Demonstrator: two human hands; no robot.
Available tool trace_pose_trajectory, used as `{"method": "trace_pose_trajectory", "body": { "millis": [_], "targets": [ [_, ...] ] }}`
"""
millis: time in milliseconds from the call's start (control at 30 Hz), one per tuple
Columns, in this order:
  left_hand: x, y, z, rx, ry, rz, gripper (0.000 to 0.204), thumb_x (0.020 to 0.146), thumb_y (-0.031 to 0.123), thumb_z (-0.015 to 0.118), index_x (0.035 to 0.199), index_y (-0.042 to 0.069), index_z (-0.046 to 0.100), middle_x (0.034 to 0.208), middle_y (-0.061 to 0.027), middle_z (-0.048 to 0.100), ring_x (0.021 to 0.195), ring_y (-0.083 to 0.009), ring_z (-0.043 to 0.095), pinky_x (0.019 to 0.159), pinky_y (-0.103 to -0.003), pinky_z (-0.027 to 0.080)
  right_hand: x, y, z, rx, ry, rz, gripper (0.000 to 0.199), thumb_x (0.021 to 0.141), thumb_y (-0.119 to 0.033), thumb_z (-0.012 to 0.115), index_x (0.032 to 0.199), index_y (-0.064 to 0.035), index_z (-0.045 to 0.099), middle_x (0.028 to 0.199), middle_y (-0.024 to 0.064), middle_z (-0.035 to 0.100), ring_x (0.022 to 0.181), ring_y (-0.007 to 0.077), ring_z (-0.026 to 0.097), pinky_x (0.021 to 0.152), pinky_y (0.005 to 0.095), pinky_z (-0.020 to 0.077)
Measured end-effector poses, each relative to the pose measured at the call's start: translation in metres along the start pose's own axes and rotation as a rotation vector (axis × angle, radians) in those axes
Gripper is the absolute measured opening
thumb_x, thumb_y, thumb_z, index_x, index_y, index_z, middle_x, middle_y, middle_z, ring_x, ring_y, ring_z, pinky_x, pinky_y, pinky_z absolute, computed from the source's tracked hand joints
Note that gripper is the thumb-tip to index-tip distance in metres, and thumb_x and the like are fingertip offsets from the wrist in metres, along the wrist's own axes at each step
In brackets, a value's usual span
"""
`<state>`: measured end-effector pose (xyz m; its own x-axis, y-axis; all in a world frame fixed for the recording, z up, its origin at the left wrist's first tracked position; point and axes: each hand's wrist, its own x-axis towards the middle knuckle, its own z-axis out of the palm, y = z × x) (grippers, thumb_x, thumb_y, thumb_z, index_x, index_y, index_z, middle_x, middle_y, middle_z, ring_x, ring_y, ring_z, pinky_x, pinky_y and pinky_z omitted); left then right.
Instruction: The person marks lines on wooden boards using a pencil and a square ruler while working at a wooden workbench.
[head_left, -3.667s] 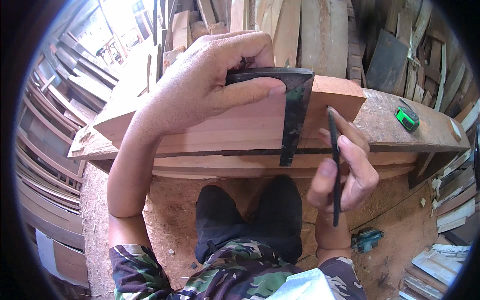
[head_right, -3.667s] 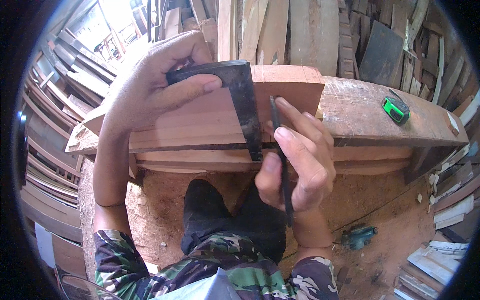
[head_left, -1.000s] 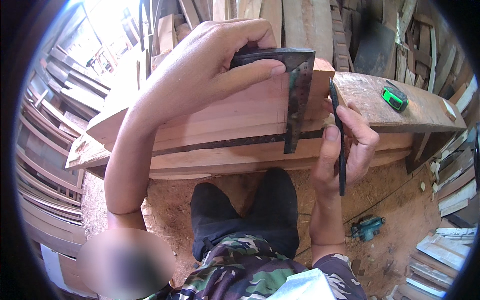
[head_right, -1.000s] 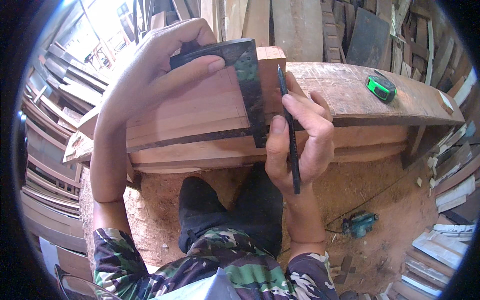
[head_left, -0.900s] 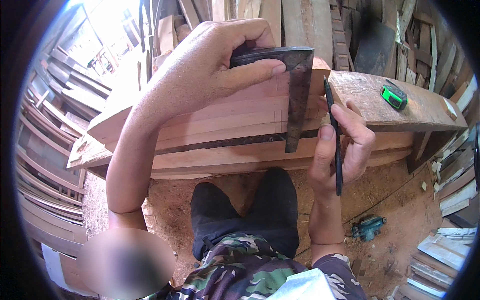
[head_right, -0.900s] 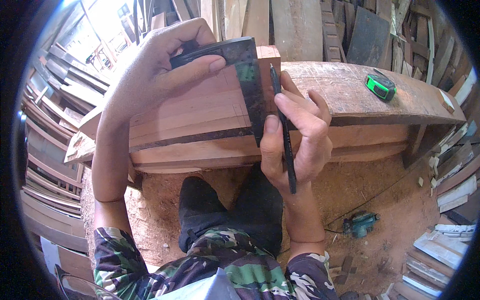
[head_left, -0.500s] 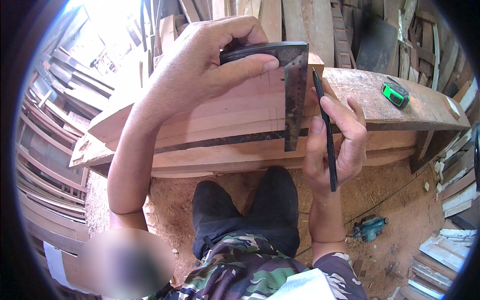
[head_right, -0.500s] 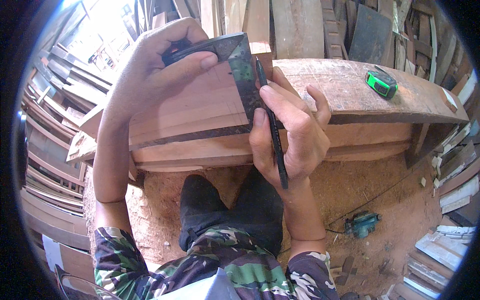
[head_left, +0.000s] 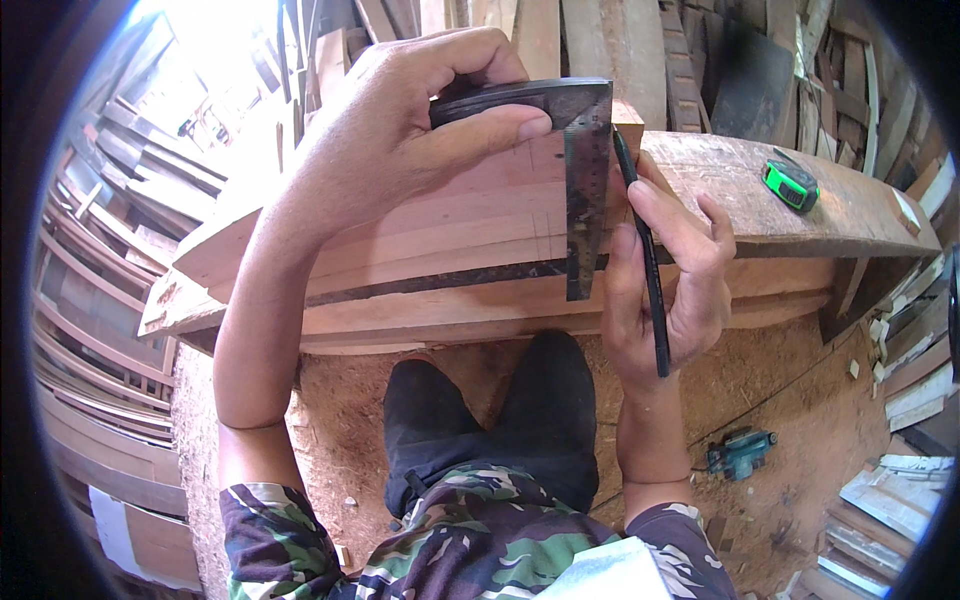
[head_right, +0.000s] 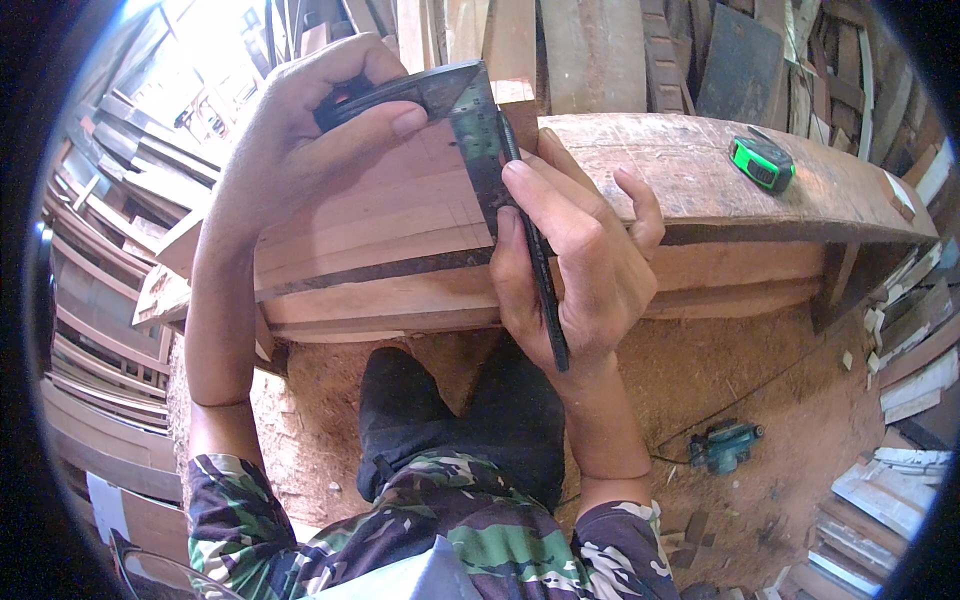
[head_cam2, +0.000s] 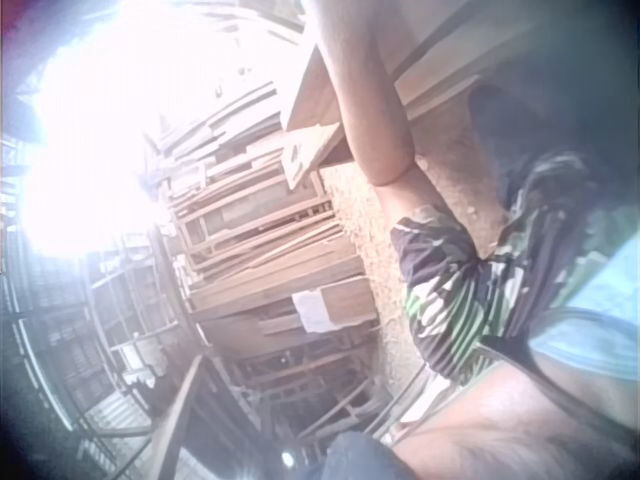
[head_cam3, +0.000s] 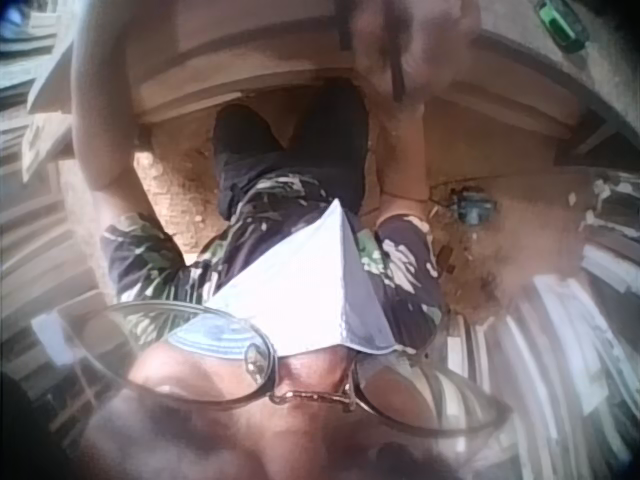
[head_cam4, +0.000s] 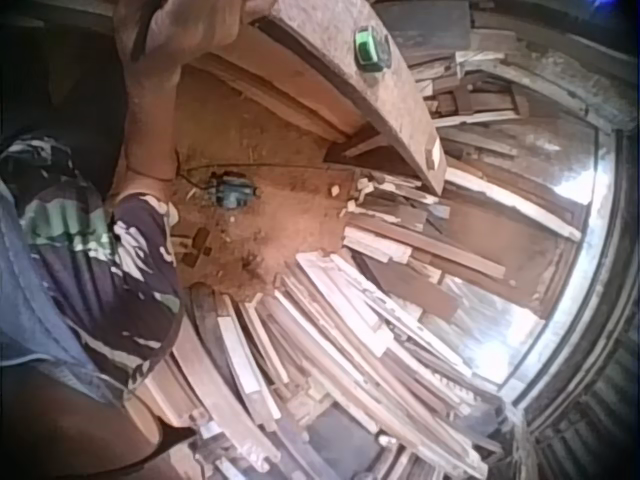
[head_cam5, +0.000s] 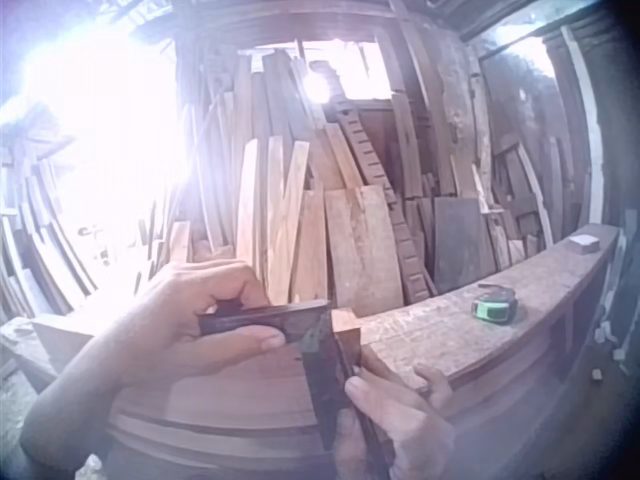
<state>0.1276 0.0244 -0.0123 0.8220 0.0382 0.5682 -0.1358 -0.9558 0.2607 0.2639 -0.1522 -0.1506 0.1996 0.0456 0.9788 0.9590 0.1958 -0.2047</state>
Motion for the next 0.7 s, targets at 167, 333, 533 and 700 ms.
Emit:
{"method": "trace_pose_trajectory", "body": {
  "millis": [167,333,533,700],
  "targets": [
    [-0.001,0.001,0.0,-0.009,-0.004,-0.015,0.027,0.104,0.03,0.08,0.098,0.007,0.069,0.071,0.01,0.054,0.062,0.0008,0.046,0.055,-0.02,0.03,0.0,0.003,-0.001,-0.016,0.001,-0.027,0.024,0.093,0.001,0.077,0.116,-0.0065,0.073,0.112,0.0139,0.083,0.113,0.0318,0.08,0.121,0.0458,0.0369],
    [0.001,0.0,0.0,-0.017,-0.022,0.007,0.026,0.104,0.03,0.079,0.098,0.007,0.068,0.071,0.0098,0.053,0.061,0.0011,0.045,0.054,-0.02,0.03,-0.001,0.008,-0.008,0.072,-0.022,-0.014,0.023,0.092,0.001,0.073,0.114,-0.0054,0.073,0.108,0.0143,0.082,0.114,0.0341,0.08,0.122,0.0466,0.0365],
    [0.004,0.002,-0.001,0.019,-0.024,0.037,0.028,0.105,0.031,0.078,0.098,0.006,0.068,0.07,0.0092,0.053,0.062,0.0,0.046,0.054,-0.021,0.032,-0.008,0.018,-0.008,0.171,0.014,0.073,0.023,0.1,-0.002,0.062,0.123,0.0036,0.064,0.116,0.0183,0.075,0.116,0.027,0.072,0.123,0.0509,0.042],
    [0.01,0.0,0.003,0.071,-0.018,0.094,0.029,0.104,0.033,0.078,0.099,0.007,0.068,0.071,0.0079,0.055,0.063,-0.0008,0.048,0.055,-0.021,0.034,-0.01,0.015,-0.002,0.205,0.091,0.125,0.025,0.097,-0.005,0.07,0.121,-0.0003,0.069,0.114,0.0199,0.08,0.109,0.031,0.077,0.117,0.0508,0.047]
  ]
}}
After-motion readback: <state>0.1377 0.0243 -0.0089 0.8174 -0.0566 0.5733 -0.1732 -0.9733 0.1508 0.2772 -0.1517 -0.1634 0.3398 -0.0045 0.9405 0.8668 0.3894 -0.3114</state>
